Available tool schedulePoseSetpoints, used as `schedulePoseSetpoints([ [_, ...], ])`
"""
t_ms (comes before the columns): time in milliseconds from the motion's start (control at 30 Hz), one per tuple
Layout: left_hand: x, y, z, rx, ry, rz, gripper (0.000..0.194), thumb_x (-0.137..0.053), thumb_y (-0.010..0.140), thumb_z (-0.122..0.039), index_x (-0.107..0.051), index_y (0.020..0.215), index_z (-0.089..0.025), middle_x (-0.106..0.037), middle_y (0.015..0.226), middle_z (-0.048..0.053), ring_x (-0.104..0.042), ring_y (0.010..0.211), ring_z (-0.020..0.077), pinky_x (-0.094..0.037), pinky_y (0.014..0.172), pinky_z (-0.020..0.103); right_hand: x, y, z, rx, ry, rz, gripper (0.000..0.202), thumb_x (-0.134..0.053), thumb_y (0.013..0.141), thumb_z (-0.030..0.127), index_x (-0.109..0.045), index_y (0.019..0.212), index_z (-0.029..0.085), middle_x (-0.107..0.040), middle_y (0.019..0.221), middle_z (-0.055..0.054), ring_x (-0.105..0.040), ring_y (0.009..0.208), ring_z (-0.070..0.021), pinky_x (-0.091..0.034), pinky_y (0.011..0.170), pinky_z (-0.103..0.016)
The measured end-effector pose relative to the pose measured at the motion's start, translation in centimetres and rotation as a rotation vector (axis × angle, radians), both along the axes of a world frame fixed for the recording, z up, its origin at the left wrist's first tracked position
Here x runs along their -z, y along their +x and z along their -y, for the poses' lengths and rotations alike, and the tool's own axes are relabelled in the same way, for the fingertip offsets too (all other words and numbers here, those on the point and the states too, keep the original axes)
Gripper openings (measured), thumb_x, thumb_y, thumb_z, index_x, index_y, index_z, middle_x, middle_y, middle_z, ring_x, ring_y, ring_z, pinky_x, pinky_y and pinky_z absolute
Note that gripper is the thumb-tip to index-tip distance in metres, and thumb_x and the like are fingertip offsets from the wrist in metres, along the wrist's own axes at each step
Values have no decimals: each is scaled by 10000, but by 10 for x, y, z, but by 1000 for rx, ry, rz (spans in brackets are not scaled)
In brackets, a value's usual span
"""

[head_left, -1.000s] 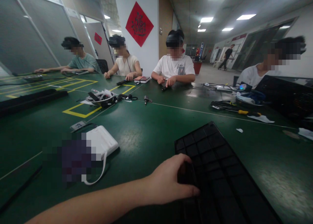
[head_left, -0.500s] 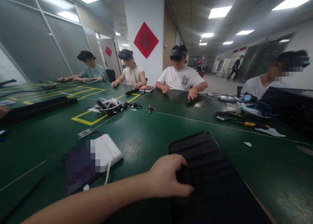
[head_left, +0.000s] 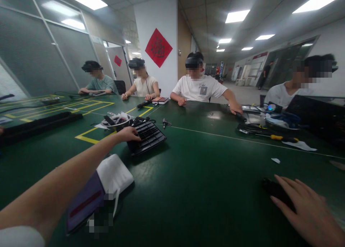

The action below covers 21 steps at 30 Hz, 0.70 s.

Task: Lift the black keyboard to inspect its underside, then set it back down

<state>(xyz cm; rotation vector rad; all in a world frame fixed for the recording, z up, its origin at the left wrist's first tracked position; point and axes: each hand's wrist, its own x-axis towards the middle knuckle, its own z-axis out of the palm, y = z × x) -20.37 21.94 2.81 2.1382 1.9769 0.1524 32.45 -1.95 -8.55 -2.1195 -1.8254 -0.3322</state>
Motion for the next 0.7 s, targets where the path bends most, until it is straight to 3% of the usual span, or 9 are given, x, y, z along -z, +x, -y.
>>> schedulePoseSetpoints([
  [100, 7, -2, -9, -22, -44, -13, 289, -661, 463, -360, -576, 622, -135, -556, 604, 21, -520, 661, 200, -356, 570, 250, -1, -6, 2, 41, 17, 66, 730, -232, 691, 592, -527, 1109, 72, -522, 1118, -152, -397, 1099, -372, -376, 811, -603],
  [200, 10, 1, -12, -16, -78, -31, 247, -670, 450, -353, -547, 530, -153, -524, 527, 0, -512, 623, 190, -349, 565, 247, -3, -4, 3, 65, -28, 55, 732, -203, 684, 563, -547, 1082, 54, -544, 1078, -165, -447, 1049, -363, -388, 803, -584],
  [300, 7, 6, -6, 25, -64, -36, 242, -660, 476, -361, -527, 496, -159, -508, 507, -7, -499, 600, 177, -339, 564, 241, -3, 1, 2, 64, -76, -27, 674, -219, 672, 520, -578, 1045, 88, -578, 1021, -146, -506, 978, -333, -408, 789, -566],
  [400, 0, 17, 11, 72, -17, -27, 269, -641, 516, -394, -564, 598, -149, -545, 603, 11, -504, 640, 182, -337, 568, 235, -1, -1, 4, -35, -82, -150, 601, -296, 663, 509, -593, 1022, 130, -597, 990, -115, -543, 926, -283, -440, 816, -514],
  [533, -12, 55, 58, 154, 70, 78, 470, -600, 579, -467, -558, 891, -119, -546, 761, 35, -498, 705, 184, -342, 575, 234, 0, -26, 13, -169, -77, -251, 532, -334, 738, 522, -515, 1133, 213, -537, 1123, -55, -511, 1028, -219, -456, 864, -420],
  [700, -18, 129, 156, 312, -60, 438, 464, -570, 656, -444, -509, 991, -130, -500, 777, 17, -473, 689, 151, -361, 583, 236, 2, -71, 31, -464, -137, -206, 430, -411, 769, 461, -494, 1147, 273, -522, 1153, -31, -515, 1031, -181, -509, 797, -271],
])
